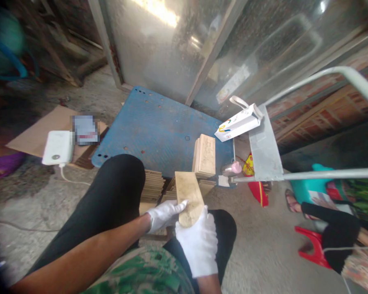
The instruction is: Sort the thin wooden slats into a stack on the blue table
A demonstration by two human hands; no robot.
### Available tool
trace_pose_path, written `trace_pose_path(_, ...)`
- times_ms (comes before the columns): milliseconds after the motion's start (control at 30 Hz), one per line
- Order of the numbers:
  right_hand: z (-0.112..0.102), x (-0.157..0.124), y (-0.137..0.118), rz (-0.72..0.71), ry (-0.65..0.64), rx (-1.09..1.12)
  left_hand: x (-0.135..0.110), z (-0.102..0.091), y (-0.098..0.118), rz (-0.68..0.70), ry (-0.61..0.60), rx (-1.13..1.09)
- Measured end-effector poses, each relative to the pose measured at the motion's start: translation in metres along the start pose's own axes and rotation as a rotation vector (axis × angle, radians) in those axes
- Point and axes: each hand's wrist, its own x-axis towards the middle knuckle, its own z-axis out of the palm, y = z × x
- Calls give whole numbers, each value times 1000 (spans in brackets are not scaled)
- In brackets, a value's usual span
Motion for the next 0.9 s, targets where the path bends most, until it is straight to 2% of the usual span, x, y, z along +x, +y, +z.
trace_pose_path(167,0,-10,-7,-24,-193,100,-9,-2,10,87,26,-127)
trace_pose_path(233,-3,-6,-7,-63,-249,145,-13,-5,18,146,71,-77)
trace_pose_path(300,-10,1,-11,-112,-247,174,-17,-10,26,207,147,18)
trace_pose_path(367,-22,11,-20,-130,-183,206,-22,-13,33,267,215,108)
trace_pose_path(500,-57,32,-47,-93,52,278,-31,-16,40,334,257,185)
trace_pose_path(633,-84,50,-63,-146,175,297,-32,-17,40,362,295,265)
trace_pose_path(733,-88,63,-64,-207,205,357,-28,-17,38,402,317,355)
trace_pose_path(900,-79,83,-62,-258,222,419,-24,-16,37,436,364,604)
